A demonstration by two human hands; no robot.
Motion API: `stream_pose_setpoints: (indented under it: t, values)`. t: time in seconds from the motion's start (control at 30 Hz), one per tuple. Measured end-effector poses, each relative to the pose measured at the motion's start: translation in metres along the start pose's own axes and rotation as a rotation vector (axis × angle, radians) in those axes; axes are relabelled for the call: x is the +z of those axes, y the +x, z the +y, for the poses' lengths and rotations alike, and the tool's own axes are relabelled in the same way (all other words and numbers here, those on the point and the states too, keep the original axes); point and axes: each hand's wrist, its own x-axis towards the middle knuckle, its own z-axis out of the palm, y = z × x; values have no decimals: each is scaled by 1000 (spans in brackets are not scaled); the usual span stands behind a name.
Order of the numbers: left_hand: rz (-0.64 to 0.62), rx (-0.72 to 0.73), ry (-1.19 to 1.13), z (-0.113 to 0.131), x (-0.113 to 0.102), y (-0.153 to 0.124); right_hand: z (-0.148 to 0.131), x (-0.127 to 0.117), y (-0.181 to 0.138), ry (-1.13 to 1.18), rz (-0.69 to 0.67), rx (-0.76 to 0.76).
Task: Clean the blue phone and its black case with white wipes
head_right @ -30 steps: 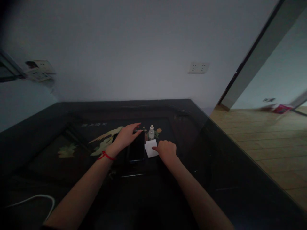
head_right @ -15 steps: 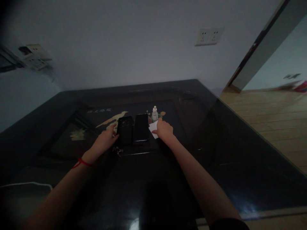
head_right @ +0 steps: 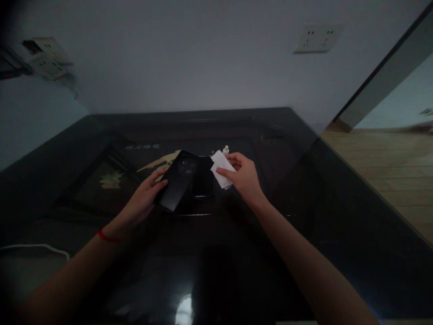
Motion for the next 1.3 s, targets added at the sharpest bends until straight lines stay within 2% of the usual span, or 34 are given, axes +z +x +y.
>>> stream_pose_setpoints:
  t: [0.03, 0.1, 0.13, 0.23, 0.3, 0.37, 0.43, 0.5, 0.6, 0.7, 0.77, 0.9, 1.07, 1.17, 1.3]
  values:
    - [-61, -41, -89, 4, 7, -8, -7, 1, 0, 11, 0, -38]
    - [-198, -255, -560, 10, 19, -23, -16, 2, 1, 4, -2, -94]
    - [-235, -329, -718, 11, 24, -29, -19, 3, 1, 4, -14, -100]
    - [-302, -464, -911, 11, 30, -42, -17, 6, 1, 101, -134, -32]
    - [-335, -498, -951, 9, 30, -47, -12, 8, 0, 103, -225, 13]
    - [-342, -494, -983, 8, 29, -50, -5, 11, 1, 7, -266, 14]
    - [-337, -483, -1008, 8, 28, -51, 2, 15, 1, -93, -252, -10]
    - [-304, -471, -1015, 9, 29, -52, 9, 20, 1, -88, -167, 8]
    - [-246, -435, -999, 9, 33, -55, 16, 30, -3, 165, -51, 228]
    - [-237, -374, -983, 7, 37, -58, 16, 40, -10, 406, -146, 453]
    - [-275, -341, -981, 5, 40, -61, 14, 45, -16, 468, -160, 493]
    - [-365, -353, -989, 3, 42, -65, 8, 51, -23, 636, -43, 526]
    - [-362, -429, -1066, 4, 42, -65, 3, 36, -18, 688, 21, 520]
    - [-355, -452, -1126, 4, 40, -61, 2, 18, -9, 609, 28, 466]
    - [-476, -394, -1191, 3, 38, -58, 2, 1, 0, 413, -64, 231]
